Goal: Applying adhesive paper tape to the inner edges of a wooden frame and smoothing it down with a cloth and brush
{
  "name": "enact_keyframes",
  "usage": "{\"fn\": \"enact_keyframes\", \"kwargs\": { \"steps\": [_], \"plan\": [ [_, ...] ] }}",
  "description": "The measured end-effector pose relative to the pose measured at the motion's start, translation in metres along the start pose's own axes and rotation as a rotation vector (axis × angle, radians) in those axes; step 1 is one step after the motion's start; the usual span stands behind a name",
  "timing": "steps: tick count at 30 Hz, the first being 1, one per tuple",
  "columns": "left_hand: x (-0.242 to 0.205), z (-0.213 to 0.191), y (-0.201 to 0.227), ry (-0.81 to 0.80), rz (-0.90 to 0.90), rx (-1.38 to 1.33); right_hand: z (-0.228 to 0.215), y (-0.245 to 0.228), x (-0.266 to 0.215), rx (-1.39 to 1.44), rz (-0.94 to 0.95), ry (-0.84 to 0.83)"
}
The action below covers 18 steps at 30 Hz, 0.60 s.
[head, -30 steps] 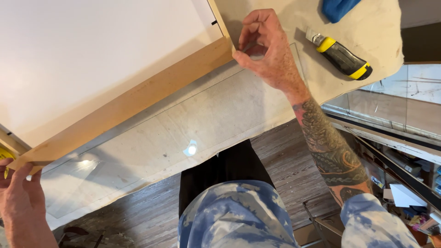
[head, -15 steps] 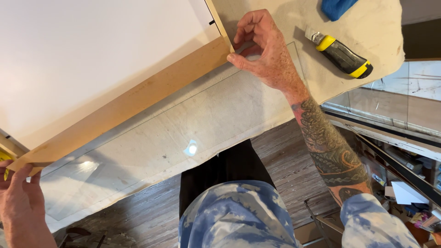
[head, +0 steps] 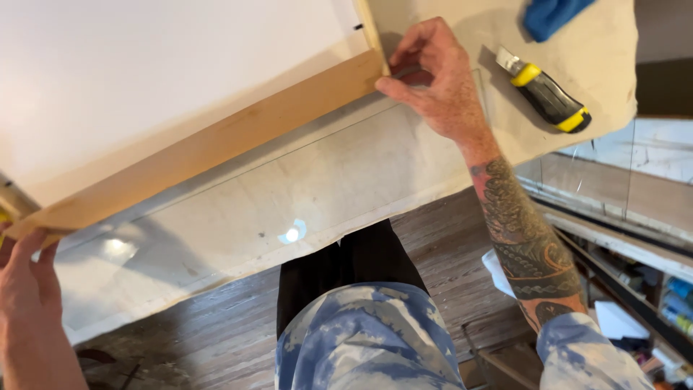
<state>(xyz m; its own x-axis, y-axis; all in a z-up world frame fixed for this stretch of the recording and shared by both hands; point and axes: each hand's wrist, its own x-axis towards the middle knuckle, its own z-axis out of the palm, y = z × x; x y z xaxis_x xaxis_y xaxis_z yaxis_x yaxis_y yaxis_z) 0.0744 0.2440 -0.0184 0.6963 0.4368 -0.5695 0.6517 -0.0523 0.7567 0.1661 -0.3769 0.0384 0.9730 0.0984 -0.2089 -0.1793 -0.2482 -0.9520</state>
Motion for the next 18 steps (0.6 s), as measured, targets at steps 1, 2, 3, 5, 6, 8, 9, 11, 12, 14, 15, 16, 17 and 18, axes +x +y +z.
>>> {"fn": "enact_keyframes", "kwargs": {
  "steps": [1,2,3,5,6,8,9,11,12,14,15,16,17,18],
  "plan": [
    [0.002,-0.002,-0.001,0.036,-0.009,-0.039,0.003,-0.005,0.002,-0.023,0.006,0.012],
    [-0.006,0.006,0.007,0.058,-0.008,-0.054,0.005,-0.005,-0.001,-0.025,-0.009,-0.01],
    [-0.013,0.014,0.014,0.068,0.021,-0.097,0.008,-0.004,-0.002,-0.02,0.017,0.023],
    [-0.011,0.023,0.013,0.12,0.047,-0.153,0.009,0.006,-0.004,-0.011,0.027,0.013],
    [-0.002,0.022,0.003,0.071,0.102,-0.165,0.007,0.016,-0.005,-0.088,0.043,0.064],
    [-0.009,0.008,-0.001,0.1,0.154,-0.177,0.016,0.026,-0.005,-0.139,0.035,0.047],
    [-0.01,0.012,0.002,0.025,0.212,-0.207,0.016,0.025,-0.008,-0.127,0.062,0.072],
    [-0.01,0.018,0.009,-0.019,0.273,-0.254,0.019,0.017,-0.01,-0.122,0.07,0.066],
    [-0.01,0.02,0.011,-0.028,0.264,-0.232,0.022,0.011,-0.011,-0.156,0.075,0.078],
    [-0.01,0.02,0.015,-0.015,0.247,-0.219,0.026,0.012,-0.013,-0.193,0.074,0.066],
    [-0.009,0.021,0.016,-0.054,0.262,-0.238,0.025,0.017,-0.014,-0.172,0.036,0.08],
    [-0.007,0.022,0.016,-0.092,0.278,-0.258,0.023,0.023,-0.013,-0.15,-0.002,0.094],
    [-0.005,0.022,0.013,-0.07,0.273,-0.271,0.018,0.035,-0.013,-0.156,-0.011,0.07],
    [-0.002,0.023,0.011,-0.087,0.305,-0.302,0.013,0.046,-0.012,-0.165,-0.001,0.111]
  ]
}}
